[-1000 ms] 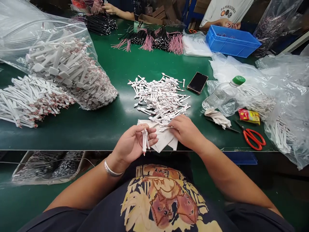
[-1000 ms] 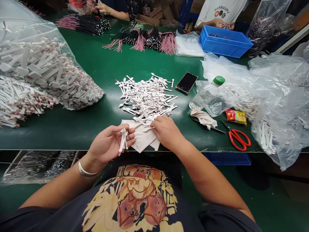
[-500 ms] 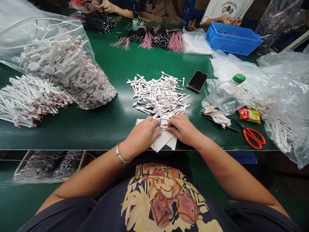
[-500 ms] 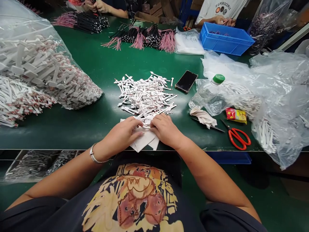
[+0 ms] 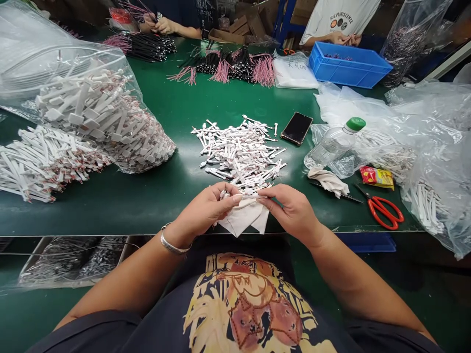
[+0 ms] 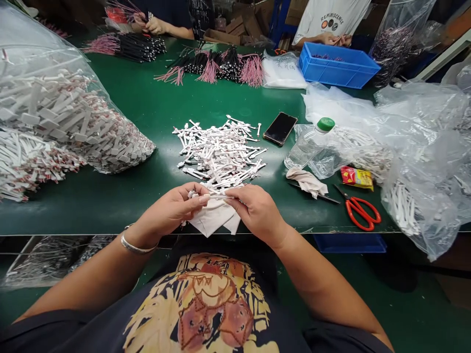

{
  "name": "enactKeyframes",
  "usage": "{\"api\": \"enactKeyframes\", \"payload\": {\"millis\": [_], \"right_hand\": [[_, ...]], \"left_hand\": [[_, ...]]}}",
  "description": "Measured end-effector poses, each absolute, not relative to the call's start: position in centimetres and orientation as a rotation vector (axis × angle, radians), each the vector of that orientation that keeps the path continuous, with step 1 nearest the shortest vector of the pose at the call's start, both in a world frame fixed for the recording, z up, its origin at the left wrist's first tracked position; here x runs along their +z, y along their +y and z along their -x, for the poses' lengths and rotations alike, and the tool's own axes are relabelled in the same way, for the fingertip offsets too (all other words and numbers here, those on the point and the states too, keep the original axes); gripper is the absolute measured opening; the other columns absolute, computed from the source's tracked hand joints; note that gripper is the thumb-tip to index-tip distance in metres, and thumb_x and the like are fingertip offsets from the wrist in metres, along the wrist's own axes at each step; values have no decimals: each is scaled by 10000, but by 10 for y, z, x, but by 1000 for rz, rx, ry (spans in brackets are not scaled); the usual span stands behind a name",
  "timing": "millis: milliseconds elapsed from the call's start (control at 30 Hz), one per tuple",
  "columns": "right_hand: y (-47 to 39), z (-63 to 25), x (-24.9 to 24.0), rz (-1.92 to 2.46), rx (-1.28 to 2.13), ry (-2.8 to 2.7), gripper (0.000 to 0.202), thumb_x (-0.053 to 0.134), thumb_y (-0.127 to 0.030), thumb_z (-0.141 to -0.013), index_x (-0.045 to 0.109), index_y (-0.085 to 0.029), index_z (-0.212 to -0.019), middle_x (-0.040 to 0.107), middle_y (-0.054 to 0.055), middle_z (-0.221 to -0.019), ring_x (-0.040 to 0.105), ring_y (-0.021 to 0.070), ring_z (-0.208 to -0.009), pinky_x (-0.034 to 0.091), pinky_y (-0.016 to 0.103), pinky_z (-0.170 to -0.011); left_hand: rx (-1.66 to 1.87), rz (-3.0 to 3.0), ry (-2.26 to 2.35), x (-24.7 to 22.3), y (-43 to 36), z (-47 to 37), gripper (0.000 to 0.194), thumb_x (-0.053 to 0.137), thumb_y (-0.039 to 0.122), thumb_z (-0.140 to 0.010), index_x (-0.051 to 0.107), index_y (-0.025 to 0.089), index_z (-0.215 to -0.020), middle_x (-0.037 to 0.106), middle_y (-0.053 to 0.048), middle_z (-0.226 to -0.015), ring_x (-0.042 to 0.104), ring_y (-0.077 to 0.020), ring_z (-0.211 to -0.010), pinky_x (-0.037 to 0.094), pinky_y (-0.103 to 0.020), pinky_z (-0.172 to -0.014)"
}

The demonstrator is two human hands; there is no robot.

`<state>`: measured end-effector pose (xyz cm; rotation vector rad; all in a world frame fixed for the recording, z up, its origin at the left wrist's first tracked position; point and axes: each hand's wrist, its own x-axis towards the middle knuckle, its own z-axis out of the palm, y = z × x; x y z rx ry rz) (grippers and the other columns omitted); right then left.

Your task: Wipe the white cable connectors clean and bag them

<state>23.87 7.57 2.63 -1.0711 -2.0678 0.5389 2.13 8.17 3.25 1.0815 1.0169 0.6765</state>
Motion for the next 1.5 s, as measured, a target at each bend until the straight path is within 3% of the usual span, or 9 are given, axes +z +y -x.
{"api": "enactKeyframes", "payload": {"millis": [267,433,633,733,833,933,1100,1300,1500], "right_hand": [[63,-226,34,1265,1479,-1491,333,549,-437,-878,651,-162,-722,693,28,-683,605,109,-590,459,239,-588],[64,-211,37,1246,1670,-1324,333,569,-466,-852,625,-152,-756,690,29,-664,585,95,-516,401,213,-491],[67,-175,41,1293,1213,-1904,324,476,-422,-905,644,-171,-787,688,57,-752,626,175,-707,489,325,-706],[75,-150,45,1165,783,-2098,293,473,-362,-906,626,-181,-1079,662,110,-1101,584,254,-1059,430,422,-941],[80,-120,49,1003,889,-2100,362,382,-329,-946,496,-204,-1266,589,110,-1261,566,219,-1126,447,378,-944],[84,-94,55,926,888,-2172,307,331,-327,-963,565,-191,-1107,662,99,-1060,622,195,-929,490,322,-788],[126,-68,97,649,302,-2522,353,335,-337,-963,595,-164,-799,611,74,-742,527,173,-672,410,304,-602],[218,-11,191,459,-242,-2502,283,505,-382,-905,670,-178,-799,636,74,-1016,482,260,-1048,373,445,-885],[284,54,212,354,81,-2751,443,626,-585,-762,702,-161,-659,672,31,-836,575,207,-981,430,403,-858]], "left_hand": [[822,-805,903,34,73,-26,295,650,400,-802,510,154,-719,463,47,-589,315,-16,-428,193,-137,-389],[947,-604,886,33,72,-30,287,696,361,-762,512,141,-736,458,40,-625,362,-21,-469,197,-121,-385],[1437,-417,861,28,77,-38,209,684,250,-770,545,148,-888,511,28,-724,477,-47,-602,395,-147,-547],[1643,-473,840,35,77,-36,134,599,260,-847,552,161,-924,499,33,-702,464,-50,-602,410,-161,-601],[1851,-624,916,45,72,-31,127,519,310,-909,550,202,-970,515,22,-739,506,-74,-679,437,-192,-686],[2022,-828,1069,53,65,-18,154,460,341,-942,552,227,-989,554,0,-818,549,-100,-788,449,-239,-801],[2221,-1229,1139,67,62,42,340,519,362,-914,479,271,-1239,553,-55,-1192,504,-168,-1149,340,-357,-1066],[2528,-1363,1309,95,60,129,285,571,339,-889,543,265,-1163,525,-27,-1207,481,-160,-1175,309,-366,-1117],[2395,-1310,1399,91,54,143,271,553,348,-901,542,271,-1160,518,-27,-1232,476,-153,-1194,355,-321,-1079]]}}
